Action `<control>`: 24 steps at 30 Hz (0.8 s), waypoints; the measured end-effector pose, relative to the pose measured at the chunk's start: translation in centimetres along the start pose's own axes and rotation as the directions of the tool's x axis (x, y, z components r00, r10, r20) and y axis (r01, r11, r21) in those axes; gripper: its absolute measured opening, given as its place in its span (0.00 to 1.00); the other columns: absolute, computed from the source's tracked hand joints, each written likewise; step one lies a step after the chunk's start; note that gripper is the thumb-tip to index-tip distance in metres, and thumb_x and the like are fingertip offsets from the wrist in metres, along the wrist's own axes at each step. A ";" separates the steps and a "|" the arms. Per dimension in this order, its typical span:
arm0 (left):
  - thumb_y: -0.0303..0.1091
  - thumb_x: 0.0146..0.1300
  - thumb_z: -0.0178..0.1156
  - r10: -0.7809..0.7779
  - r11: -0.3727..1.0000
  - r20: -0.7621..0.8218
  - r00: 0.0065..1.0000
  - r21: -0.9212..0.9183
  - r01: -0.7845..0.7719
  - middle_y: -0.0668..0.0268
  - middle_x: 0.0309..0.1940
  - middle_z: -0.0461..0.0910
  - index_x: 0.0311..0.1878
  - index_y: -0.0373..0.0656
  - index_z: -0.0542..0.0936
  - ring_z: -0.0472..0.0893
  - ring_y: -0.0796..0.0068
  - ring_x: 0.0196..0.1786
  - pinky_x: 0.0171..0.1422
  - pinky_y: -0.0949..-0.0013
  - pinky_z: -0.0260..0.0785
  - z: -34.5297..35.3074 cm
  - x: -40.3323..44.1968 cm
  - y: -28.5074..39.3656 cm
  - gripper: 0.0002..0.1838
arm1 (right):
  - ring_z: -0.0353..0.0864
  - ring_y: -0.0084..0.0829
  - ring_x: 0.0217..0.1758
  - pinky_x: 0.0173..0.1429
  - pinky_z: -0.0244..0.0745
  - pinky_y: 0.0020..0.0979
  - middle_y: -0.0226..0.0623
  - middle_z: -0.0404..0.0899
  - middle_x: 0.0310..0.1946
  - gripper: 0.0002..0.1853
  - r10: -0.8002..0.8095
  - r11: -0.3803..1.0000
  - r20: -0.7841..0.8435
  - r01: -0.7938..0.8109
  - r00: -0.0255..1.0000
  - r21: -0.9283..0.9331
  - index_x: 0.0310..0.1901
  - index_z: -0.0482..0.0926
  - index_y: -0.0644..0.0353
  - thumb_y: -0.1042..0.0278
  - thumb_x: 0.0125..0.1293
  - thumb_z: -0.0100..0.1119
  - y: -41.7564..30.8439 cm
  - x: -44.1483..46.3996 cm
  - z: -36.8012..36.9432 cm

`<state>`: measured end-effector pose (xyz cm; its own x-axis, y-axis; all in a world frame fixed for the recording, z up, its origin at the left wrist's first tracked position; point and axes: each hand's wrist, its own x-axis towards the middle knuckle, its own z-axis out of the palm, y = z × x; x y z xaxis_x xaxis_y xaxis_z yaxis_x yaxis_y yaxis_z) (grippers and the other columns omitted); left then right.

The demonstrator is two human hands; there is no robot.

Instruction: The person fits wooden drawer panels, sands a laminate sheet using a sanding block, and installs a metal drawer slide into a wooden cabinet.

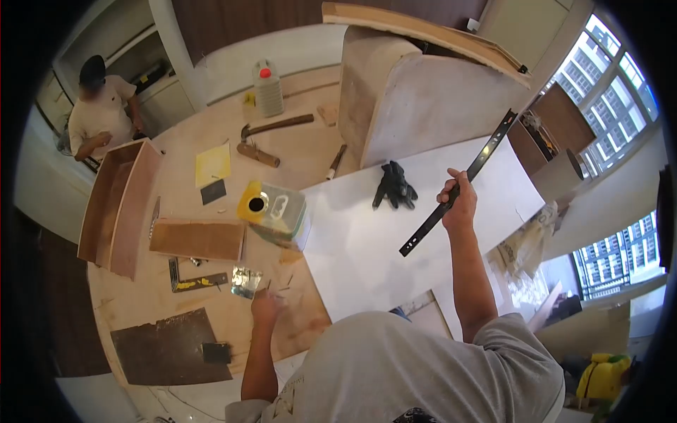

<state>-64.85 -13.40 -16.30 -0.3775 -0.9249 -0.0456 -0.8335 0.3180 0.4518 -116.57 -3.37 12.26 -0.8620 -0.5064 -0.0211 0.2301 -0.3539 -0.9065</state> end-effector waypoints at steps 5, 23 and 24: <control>0.30 0.66 0.60 -0.477 0.737 -0.030 0.879 -0.559 0.381 0.62 0.28 0.78 0.38 0.42 0.78 0.80 0.66 0.32 0.33 0.61 0.73 -1.0 -3.0 4.7 0.03 | 0.68 0.25 0.20 0.27 0.66 0.29 0.31 0.72 0.24 0.27 -0.023 0.983 0.150 -0.005 0.988 0.182 0.53 0.77 0.69 0.47 0.80 0.48 -3.9 8.6 -0.3; 0.29 0.68 0.63 0.176 -0.693 0.323 0.930 -0.630 0.350 0.65 0.38 0.75 0.40 0.41 0.78 0.69 0.80 0.28 0.31 0.73 0.66 -0.4 -4.8 33.4 0.04 | 0.71 0.21 0.17 0.22 0.64 0.25 0.32 0.76 0.26 0.16 -0.067 0.995 0.410 0.029 0.910 0.098 0.45 0.80 0.65 0.57 0.75 0.58 -14.3 23.3 -1.1; 0.30 0.69 0.63 0.208 -0.692 0.291 0.934 -0.630 0.351 0.65 0.38 0.74 0.40 0.41 0.78 0.69 0.80 0.28 0.31 0.73 0.66 -1.0 -4.4 34.0 0.05 | 0.71 0.21 0.17 0.22 0.64 0.24 0.33 0.76 0.26 0.15 -0.072 0.997 0.434 0.062 0.898 0.036 0.44 0.80 0.65 0.57 0.74 0.60 -14.6 23.7 -0.5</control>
<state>-91.19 1.28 0.14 -0.6432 -0.7368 -0.2083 0.6990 -0.6761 0.2328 -140.56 -9.79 24.76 -0.5946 -0.7707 0.2290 0.1923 -0.4129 -0.8902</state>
